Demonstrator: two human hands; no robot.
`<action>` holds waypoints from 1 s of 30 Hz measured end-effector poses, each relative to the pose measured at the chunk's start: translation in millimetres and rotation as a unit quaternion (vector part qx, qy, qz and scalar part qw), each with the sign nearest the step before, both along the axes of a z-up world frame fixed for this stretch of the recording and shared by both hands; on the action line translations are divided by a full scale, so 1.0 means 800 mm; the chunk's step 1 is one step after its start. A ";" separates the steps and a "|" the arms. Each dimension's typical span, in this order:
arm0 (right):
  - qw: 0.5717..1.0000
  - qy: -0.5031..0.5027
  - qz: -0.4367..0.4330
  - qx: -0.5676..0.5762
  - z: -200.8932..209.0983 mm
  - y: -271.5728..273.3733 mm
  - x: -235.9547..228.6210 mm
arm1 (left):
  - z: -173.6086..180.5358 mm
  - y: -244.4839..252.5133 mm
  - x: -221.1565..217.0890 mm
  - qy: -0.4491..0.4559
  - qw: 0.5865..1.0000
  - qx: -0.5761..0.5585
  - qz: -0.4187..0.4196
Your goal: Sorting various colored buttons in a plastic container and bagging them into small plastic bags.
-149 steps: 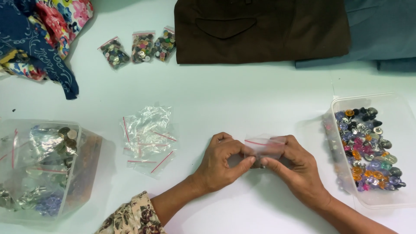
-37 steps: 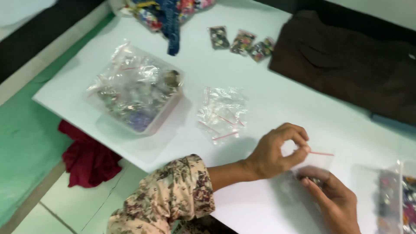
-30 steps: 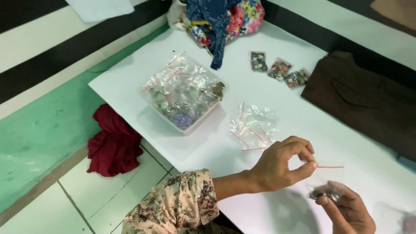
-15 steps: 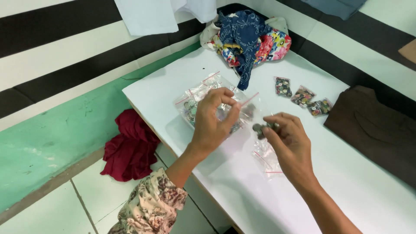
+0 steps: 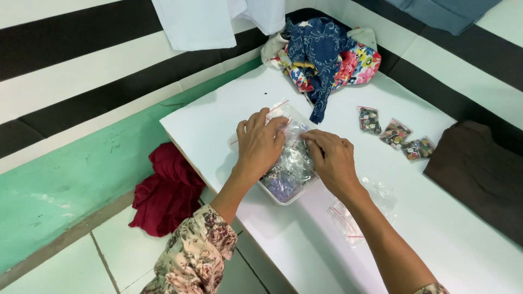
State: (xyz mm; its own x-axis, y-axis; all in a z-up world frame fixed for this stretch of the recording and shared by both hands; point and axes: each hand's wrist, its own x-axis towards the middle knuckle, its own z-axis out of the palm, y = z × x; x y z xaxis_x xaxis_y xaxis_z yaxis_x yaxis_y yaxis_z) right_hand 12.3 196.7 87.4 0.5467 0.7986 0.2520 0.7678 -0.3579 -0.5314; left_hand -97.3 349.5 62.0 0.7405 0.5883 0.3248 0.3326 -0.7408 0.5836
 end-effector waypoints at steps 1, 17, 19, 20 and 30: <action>1.000 0.001 -0.002 0.000 0.001 0.001 -0.001 | -0.002 0.002 0.001 0.001 1.000 0.000 -0.002; 0.999 -0.036 -0.008 -0.008 0.021 -0.020 -0.024 | 0.008 -0.009 -0.015 -0.042 0.999 -0.022 0.011; 0.999 -0.030 -0.008 0.028 0.021 -0.029 -0.020 | 0.010 -0.007 -0.014 -0.065 0.997 -0.028 0.013; 0.996 -0.075 -0.012 0.041 0.016 -0.036 -0.016 | 0.006 -0.006 -0.013 -0.108 0.994 -0.016 0.029; 0.974 -0.197 -0.075 0.080 0.050 -0.228 0.010 | 0.040 -0.130 0.005 -0.297 0.947 0.116 -0.048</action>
